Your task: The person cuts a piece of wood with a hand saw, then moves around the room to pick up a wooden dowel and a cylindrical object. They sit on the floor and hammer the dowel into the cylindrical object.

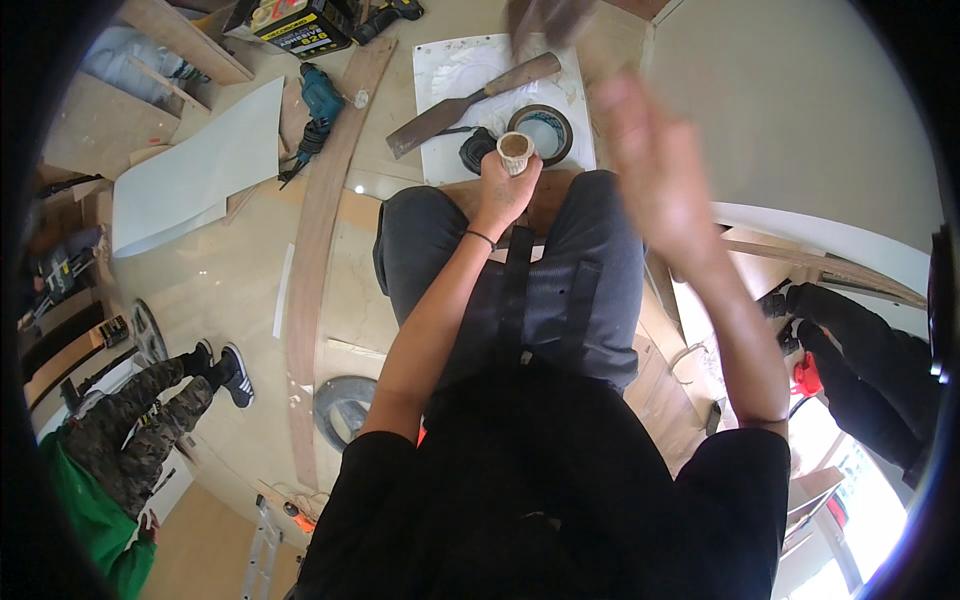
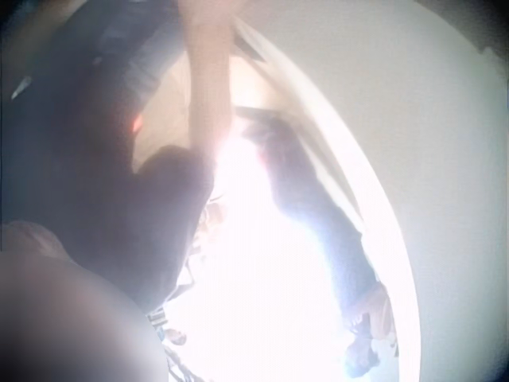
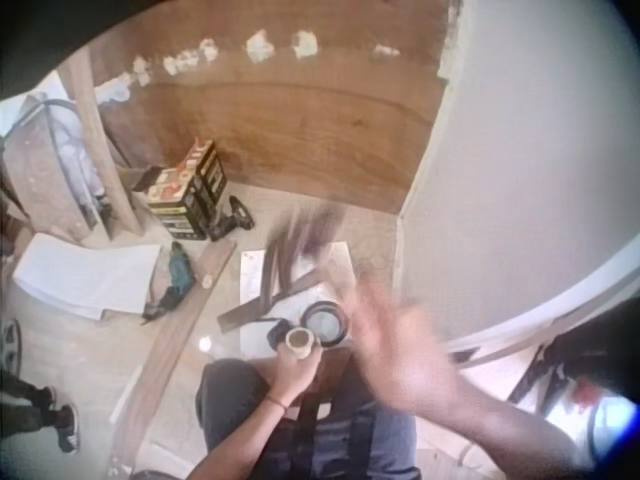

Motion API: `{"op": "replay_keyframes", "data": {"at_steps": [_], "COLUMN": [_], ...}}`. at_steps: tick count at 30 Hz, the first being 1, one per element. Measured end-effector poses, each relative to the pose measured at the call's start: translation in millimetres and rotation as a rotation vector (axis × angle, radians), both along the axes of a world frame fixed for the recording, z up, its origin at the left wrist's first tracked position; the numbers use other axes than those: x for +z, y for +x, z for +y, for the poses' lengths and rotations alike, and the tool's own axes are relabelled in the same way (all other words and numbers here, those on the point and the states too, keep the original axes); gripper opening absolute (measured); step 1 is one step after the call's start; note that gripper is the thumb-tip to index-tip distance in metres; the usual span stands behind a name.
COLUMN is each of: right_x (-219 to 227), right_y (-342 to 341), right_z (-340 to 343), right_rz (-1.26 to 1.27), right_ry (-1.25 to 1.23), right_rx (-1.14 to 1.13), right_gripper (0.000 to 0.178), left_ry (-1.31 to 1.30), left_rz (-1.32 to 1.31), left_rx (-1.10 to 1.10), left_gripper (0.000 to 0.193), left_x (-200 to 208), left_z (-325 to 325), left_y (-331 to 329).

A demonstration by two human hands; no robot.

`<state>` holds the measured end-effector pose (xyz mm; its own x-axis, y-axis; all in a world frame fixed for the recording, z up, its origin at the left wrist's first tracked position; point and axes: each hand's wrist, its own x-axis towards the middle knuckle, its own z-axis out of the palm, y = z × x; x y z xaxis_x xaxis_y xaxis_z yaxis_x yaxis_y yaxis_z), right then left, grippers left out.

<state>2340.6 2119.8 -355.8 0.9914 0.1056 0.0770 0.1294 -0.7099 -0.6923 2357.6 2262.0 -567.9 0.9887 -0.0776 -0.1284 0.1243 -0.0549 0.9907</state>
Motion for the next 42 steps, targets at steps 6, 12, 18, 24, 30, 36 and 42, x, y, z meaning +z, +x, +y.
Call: {"op": "replay_keyframes", "data": {"at_steps": [6, 12, 18, 24, 30, 36, 42], "right_x": [-23, 1, -36, 21, -46, -51, -59], "right_y": [3, 11, -1, 21, -12, -26, -58], "right_z": [1, -11, 0, -22, 7, -14, -20], "right_rz": [0.295, 0.035, 0.519, 0.19, 0.283, 0.408, 0.326], "right_ry": [-0.149, 0.03, -0.199, 0.019, -0.359, 0.154, 0.246], "right_rx": [0.109, -0.143, 0.027, -0.246, 0.104, -0.152, -0.327], "right_gripper": [0.051, 0.055, 0.049, 0.051, 0.046, 0.051, 0.033], "left_ry": [-0.003, -0.004, -0.013, -0.003, 0.057, 0.015, -0.043], "left_rz": [-0.052, -0.012, -0.099, -0.125, -0.183, 0.03, 0.042], "left_rx": [-0.011, -0.023, -0.017, -0.012, 0.012, -0.056, -0.052], "left_gripper": [0.009, 0.009, 0.009, 0.021, 0.009, 0.015, 0.022], "left_x": [-2, -6, -6, -6, -7, -2, 1], "left_z": [-2, 0, -2, -2, -1, 6, 3], "left_y": [2, 2, 0, -1, 0, 3, 10]}}
